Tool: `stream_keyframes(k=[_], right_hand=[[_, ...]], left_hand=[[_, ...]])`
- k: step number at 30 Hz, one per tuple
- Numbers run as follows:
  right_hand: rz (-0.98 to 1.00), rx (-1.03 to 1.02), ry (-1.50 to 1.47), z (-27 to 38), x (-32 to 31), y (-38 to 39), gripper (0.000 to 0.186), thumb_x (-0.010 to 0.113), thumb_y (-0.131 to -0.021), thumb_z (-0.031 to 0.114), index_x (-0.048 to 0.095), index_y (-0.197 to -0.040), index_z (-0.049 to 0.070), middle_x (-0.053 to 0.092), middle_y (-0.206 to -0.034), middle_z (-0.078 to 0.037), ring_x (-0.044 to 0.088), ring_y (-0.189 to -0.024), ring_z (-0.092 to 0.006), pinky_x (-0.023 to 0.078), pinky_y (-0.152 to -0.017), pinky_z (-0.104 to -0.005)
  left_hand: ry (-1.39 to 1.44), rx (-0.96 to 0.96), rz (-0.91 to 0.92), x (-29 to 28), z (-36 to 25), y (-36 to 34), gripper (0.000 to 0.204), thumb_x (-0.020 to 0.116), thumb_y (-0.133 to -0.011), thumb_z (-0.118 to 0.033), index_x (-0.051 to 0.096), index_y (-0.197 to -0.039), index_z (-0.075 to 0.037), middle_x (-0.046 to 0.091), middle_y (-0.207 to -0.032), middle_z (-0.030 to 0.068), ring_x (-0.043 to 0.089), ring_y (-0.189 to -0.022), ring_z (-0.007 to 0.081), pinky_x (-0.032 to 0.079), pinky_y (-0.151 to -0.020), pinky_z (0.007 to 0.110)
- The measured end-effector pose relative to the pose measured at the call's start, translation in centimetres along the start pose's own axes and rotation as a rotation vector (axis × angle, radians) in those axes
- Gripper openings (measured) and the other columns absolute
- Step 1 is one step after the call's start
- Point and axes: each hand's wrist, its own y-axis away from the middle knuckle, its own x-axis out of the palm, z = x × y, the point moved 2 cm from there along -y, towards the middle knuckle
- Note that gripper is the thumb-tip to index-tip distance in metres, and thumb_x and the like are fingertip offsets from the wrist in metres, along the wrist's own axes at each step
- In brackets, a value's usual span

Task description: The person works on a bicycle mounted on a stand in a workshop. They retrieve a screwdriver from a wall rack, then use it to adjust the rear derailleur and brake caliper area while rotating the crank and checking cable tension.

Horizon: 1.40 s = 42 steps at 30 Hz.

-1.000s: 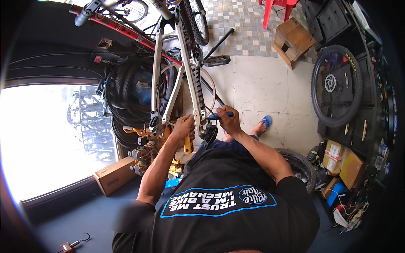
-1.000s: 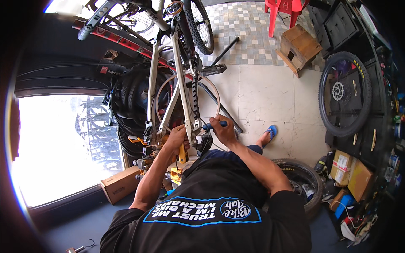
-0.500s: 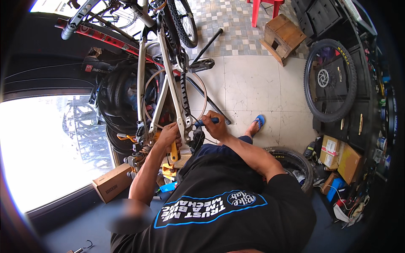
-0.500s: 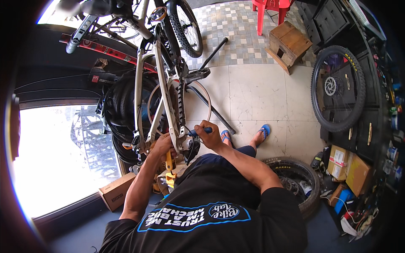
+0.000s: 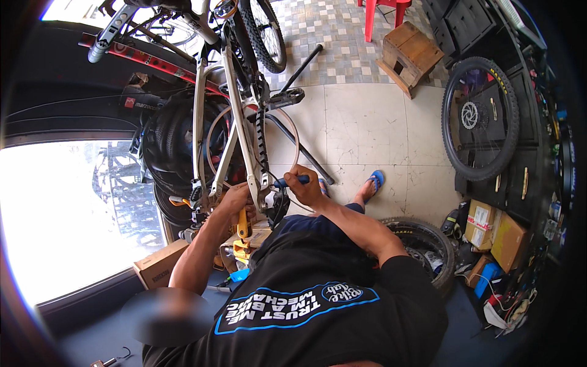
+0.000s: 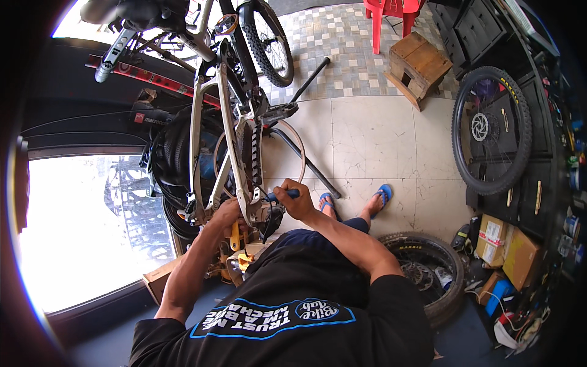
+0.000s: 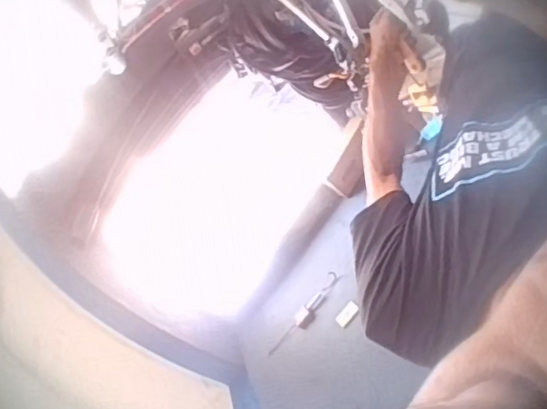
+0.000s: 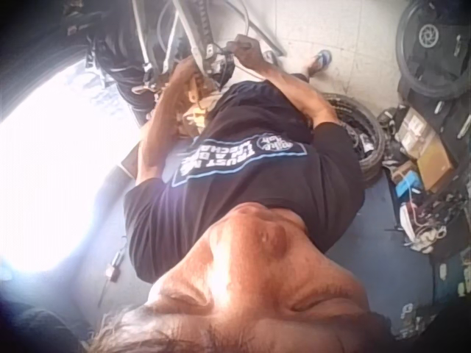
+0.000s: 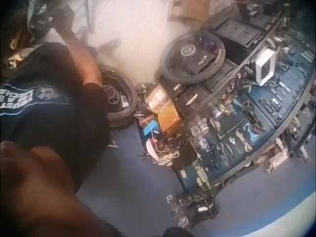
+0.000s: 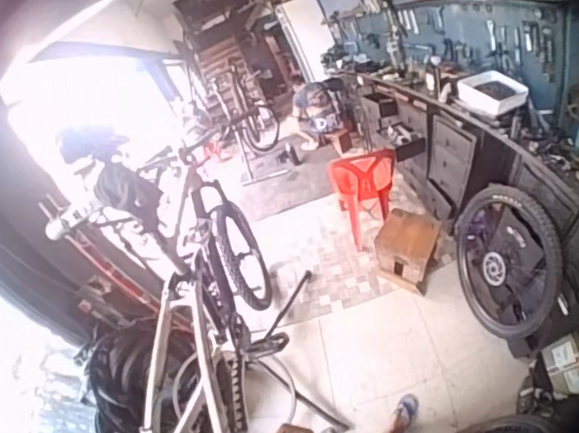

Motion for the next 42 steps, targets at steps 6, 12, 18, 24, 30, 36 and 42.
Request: stream_keyframes(k=[6,12,18,24,30,36,42], right_hand=[[0.017,-0.020,-0.003,-0.3,-0.1,-0.1,0.036,0.068,-0.101,0.028,0.056,-0.075,0.006,0.047,-0.064,0.004,0.040,-0.063,-0.0047,0.034,-0.056,-0.0272],[-0.038,0.301,-0.174,2.2,0.7,0.6,0.036,0.068,-0.102,0.029,0.054,-0.076,0.008,0.049,-0.060,0.004,0.042,-0.054,-0.0031,0.033,-0.050,-0.0245],[-0.128,0.728,-0.507,4.9,0.6,1.2,0.030,0.076,-0.097,0.038,0.057,-0.099,0.015,0.048,-0.063,0.004,0.033,-0.042,-0.0034,0.025,-0.037,-0.0218],[-0.205,0.569,-0.315,7.6,0.5,1.5,0.030,0.072,-0.100,0.035,0.059,-0.110,0.009,0.056,-0.070,-0.001,0.044,-0.046,-0.0069,0.031,-0.038,-0.0228],[-0.223,0.685,-0.224,8.3,0.2,1.5,0.034,0.072,-0.100,0.034,0.061,-0.114,0.005,0.069,-0.086,-0.007,0.074,-0.079,-0.0198,0.061,-0.059,-0.0313],[-0.285,0.621,-0.125,6.9,0.3,1.7,0.034,0.071,-0.101,0.034,0.063,-0.111,0.003,0.071,-0.087,-0.008,0.073,-0.074,-0.0163,0.063,-0.056,-0.0307],[-0.277,0.640,-0.024,7.2,1.4,1.4,0.037,0.071,-0.100,0.038,0.064,-0.106,0.002,0.070,-0.081,-0.006,0.069,-0.063,-0.0123,0.061,-0.051,-0.0292]], left_hand=[[-0.045,-0.052,-0.023,-0.2,-0.1,-0.4,0.043,0.069,-0.098,-0.053,0.057,-0.082,-0.016,0.043,-0.057,-0.0041,0.040,-0.044,0.0094,0.040,-0.042,0.029],[0.027,0.056,-0.004,0.0,0.6,-0.2,0.025,0.057,-0.106,-0.036,0.063,-0.100,-0.012,0.054,-0.067,-0.0012,0.050,-0.047,0.0115,0.043,-0.042,0.029],[0.097,0.308,-0.061,0.7,3.0,-2.0,0.027,0.056,-0.108,-0.028,0.055,-0.088,-0.011,0.041,-0.058,-0.0045,0.040,-0.044,0.0085,0.036,-0.042,0.027],[0.026,0.718,-0.140,0.6,4.5,-4.2,0.038,0.061,-0.107,-0.027,0.052,-0.075,-0.009,0.046,-0.056,-0.0039,0.042,-0.045,0.0064,0.033,-0.042,0.026],[-0.108,1.040,-0.218,0.0,5.3,-6.1,0.043,0.066,-0.105,-0.030,0.053,-0.072,-0.005,0.047,-0.056,-0.0026,0.042,-0.051,0.0051,0.033,-0.047,0.028],[-0.135,1.069,-0.224,0.0,5.1,-6.0,0.045,0.067,-0.104,-0.031,0.053,-0.072,-0.003,0.044,-0.059,-0.0025,0.038,-0.058,0.0059,0.031,-0.052,0.029],[-0.137,1.082,-0.238,-0.1,5.1,-5.9,0.045,0.068,-0.104,-0.031,0.056,-0.072,-0.002,0.042,-0.060,-0.0032,0.036,-0.059,0.0060,0.029,-0.051,0.029]])
